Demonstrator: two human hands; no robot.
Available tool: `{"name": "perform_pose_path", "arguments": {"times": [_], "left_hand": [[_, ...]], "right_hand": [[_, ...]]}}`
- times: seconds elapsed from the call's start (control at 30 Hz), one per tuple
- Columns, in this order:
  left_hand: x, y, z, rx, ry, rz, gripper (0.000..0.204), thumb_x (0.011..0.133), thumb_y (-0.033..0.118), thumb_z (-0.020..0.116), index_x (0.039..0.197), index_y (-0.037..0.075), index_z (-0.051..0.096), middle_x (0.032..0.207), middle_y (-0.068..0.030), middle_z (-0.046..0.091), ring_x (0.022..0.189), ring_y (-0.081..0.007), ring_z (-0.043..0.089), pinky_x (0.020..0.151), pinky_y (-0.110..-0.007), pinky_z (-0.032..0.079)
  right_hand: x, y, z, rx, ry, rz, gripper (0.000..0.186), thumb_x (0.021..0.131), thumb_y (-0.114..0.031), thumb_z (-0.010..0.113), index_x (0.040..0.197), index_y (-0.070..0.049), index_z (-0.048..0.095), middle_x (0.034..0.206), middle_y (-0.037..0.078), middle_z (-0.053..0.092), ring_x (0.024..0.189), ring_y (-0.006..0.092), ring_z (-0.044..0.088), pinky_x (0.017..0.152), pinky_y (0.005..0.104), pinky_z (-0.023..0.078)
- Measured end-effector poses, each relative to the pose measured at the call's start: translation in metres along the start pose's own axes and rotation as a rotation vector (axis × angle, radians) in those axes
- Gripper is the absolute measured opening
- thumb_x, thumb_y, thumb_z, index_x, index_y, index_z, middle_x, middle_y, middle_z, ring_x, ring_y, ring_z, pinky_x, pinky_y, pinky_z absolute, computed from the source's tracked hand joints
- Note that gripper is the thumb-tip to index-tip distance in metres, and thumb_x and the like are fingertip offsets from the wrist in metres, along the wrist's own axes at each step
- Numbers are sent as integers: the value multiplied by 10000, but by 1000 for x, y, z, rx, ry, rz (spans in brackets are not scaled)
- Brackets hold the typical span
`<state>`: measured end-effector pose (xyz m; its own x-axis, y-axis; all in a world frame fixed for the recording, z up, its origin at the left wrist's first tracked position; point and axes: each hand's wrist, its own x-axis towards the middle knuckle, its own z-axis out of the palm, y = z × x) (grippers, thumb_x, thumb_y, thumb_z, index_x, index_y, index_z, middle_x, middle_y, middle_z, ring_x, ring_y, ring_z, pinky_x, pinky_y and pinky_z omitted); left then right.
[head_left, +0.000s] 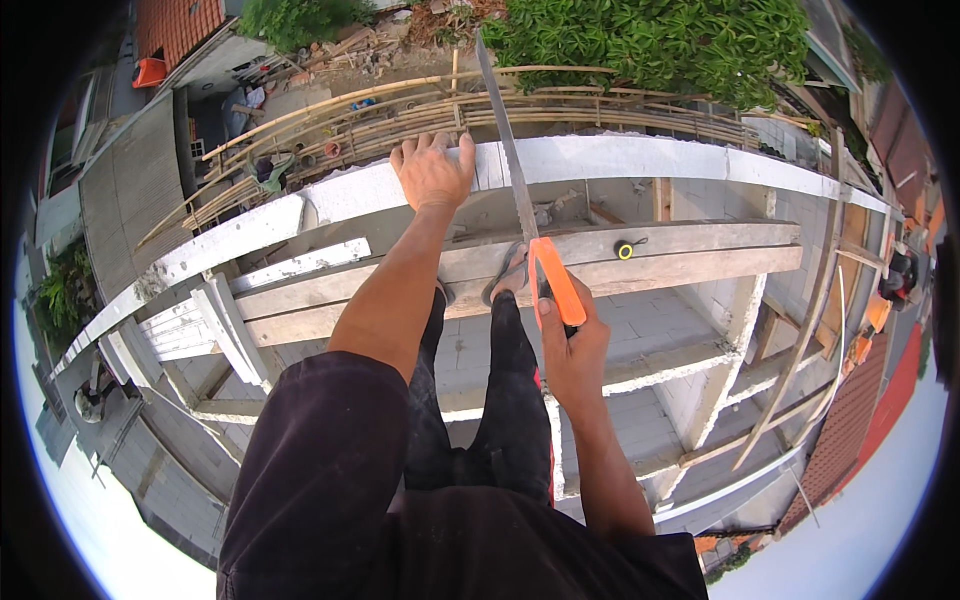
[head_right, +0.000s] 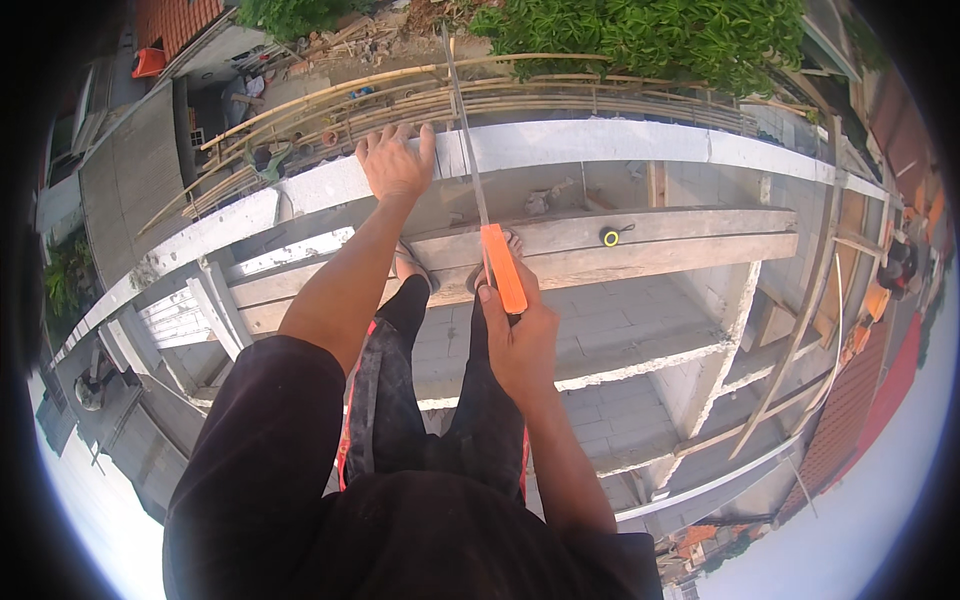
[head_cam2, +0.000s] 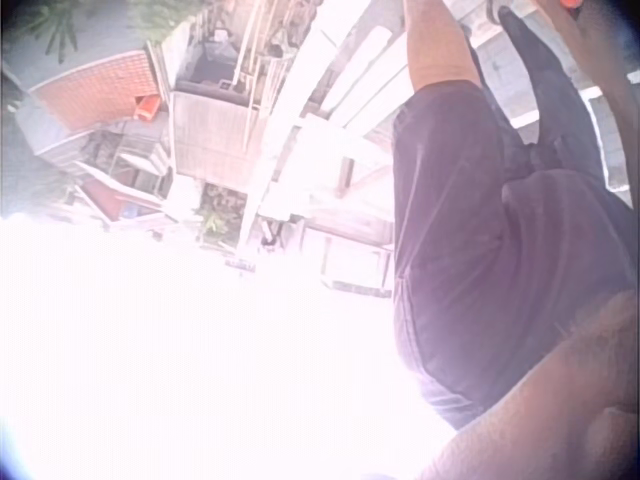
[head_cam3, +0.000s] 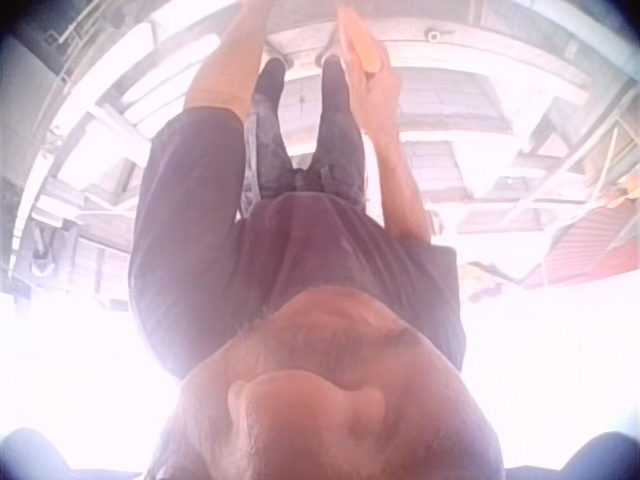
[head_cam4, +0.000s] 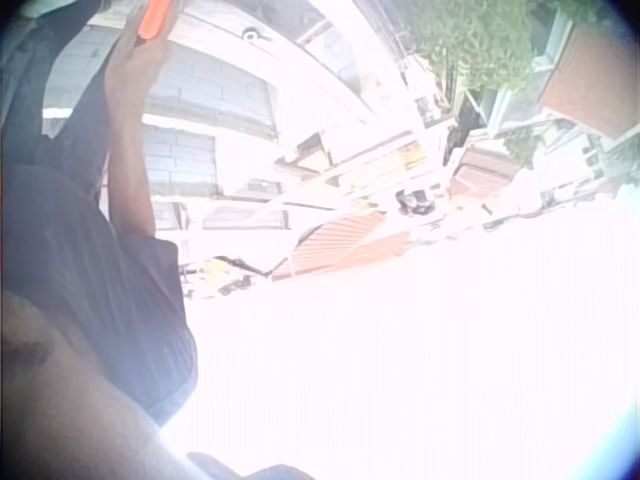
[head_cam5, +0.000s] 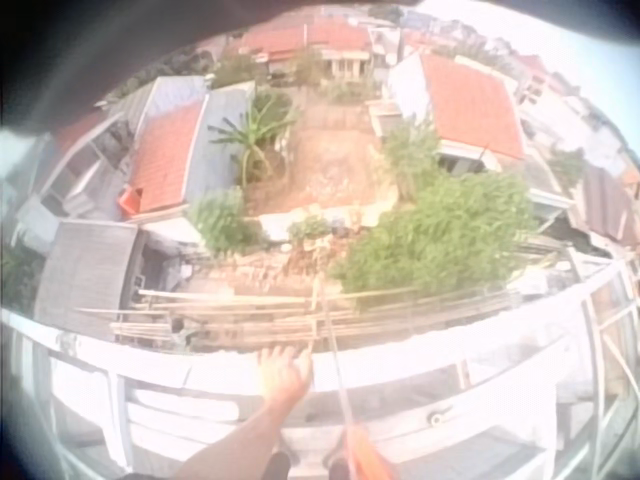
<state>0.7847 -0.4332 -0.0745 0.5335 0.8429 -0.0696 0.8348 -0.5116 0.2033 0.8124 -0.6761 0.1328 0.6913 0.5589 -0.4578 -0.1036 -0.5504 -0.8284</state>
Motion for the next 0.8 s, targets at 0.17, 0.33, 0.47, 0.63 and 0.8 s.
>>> {"name": "perform_pose_path", "arguments": {"times": [0.17, 0.33, 0.47, 0.63, 0.8], "left_hand": [[0, 1, -3, -2, -6, -11, 510, 1017, 505, 502, 1080, 87, 787, 1156, -98, 755, 1152, -327, 621, 1129, -484, 356], [1, -1, 0, -6, -1, -5, 512, 1015, 509, 506, 1089, 89, 789, 1145, -95, 749, 1151, -322, 624, 1124, -481, 361], [3, 0, -1, 0, -12, -6, 528, 994, 543, 535, 1088, 93, 794, 1138, -87, 747, 1151, -314, 624, 1114, -477, 366], [-1, -5, 6, -58, 10, -16, 587, 964, 602, 556, 1085, 84, 805, 1102, -95, 742, 1124, -322, 612, 1135, -503, 347], [2, 0, -2, -11, -32, 2, 546, 963, 581, 573, 1055, 92, 799, 1116, -81, 745, 1129, -304, 624, 1083, -481, 374]], "right_hand": [[-18, 2, -3, -41, -12, -25, 418, 1046, -141, 646, 1429, 15, 583, 1270, 187, 722, 1107, 272, 736, 934, 360, 552], [-69, -16, -20, -108, -55, 124, 466, 1042, -150, 649, 1468, 9, 543, 1332, 212, 691, 1134, 323, 735, 952, 392, 559], [-62, -26, -12, -107, 2, 116, 444, 1038, -174, 663, 1421, 25, 556, 1198, 231, 728, 1019, 359, 754, 865, 413, 575], [20, -26, 11, -190, -12, 170, 290, 1033, -200, 677, 1188, 26, 582, 843, 221, 692, 743, 404, 696, 680, 439, 530], [-87, -23, -24, -217, -41, 220, 226, 1036, -188, 667, 1063, 17, 576, 735, 179, 627, 614, 358, 657, 611, 431, 499]]}}
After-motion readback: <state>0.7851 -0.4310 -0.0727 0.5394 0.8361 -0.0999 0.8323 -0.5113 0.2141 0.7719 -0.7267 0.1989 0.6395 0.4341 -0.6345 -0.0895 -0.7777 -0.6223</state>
